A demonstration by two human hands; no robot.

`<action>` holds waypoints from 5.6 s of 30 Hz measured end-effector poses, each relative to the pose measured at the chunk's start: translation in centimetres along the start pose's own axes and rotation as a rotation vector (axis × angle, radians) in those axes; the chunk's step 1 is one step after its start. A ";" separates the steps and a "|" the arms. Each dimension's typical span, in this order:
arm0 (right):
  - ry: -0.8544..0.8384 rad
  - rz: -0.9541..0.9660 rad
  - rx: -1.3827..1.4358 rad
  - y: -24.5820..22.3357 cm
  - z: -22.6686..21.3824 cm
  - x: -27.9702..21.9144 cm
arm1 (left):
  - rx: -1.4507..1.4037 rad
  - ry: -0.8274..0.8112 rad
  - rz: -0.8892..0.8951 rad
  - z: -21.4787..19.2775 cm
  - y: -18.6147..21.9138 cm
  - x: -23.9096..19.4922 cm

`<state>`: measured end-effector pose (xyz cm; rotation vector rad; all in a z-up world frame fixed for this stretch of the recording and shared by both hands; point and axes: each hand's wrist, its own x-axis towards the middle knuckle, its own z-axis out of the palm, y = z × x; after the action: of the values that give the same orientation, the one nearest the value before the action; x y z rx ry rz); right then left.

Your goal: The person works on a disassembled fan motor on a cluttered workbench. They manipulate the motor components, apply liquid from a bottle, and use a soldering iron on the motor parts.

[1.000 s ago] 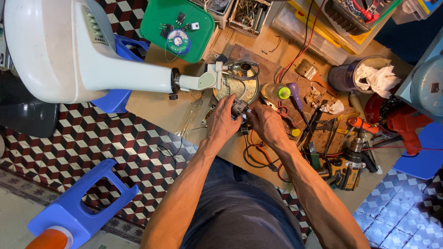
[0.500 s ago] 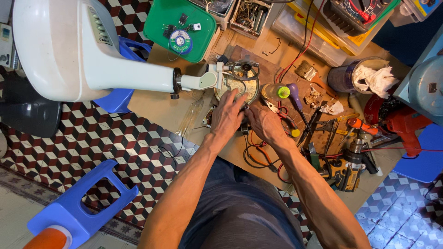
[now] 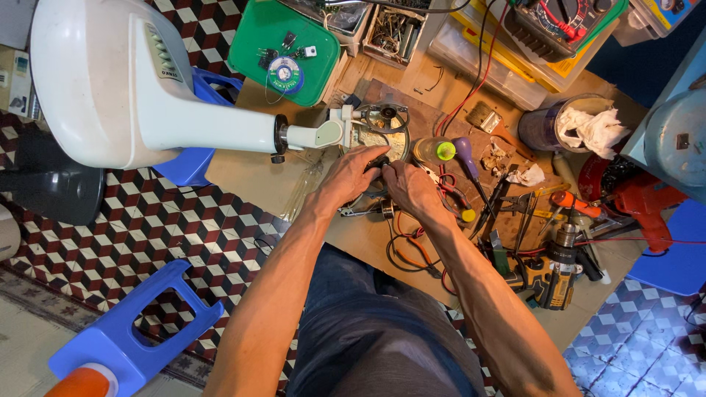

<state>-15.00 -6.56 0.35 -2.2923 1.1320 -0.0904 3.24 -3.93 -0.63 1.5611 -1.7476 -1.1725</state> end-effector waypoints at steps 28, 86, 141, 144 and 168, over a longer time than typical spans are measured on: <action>0.031 0.516 0.430 -3.1 -1.2 -2.4 | -0.019 0.036 -0.221 2.0 0.0 -0.7; 0.285 0.316 0.258 -3.5 -0.8 -4.0 | 0.054 0.122 -0.218 2.3 1.6 -1.0; 0.520 1.021 0.985 -4.8 3.0 -2.6 | -0.055 -0.041 -0.007 -0.5 1.1 -0.1; 0.536 1.091 1.160 -4.6 2.9 -2.7 | -0.188 -0.144 -0.181 -0.5 1.2 -0.3; 0.652 1.167 1.440 -4.6 5.3 -2.5 | -0.358 -0.212 -0.438 0.0 -2.4 -0.1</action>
<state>-11.70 -0.03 -1.20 -0.1920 1.6761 -0.8688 4.50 -3.72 -2.71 1.6833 -1.2444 -1.8070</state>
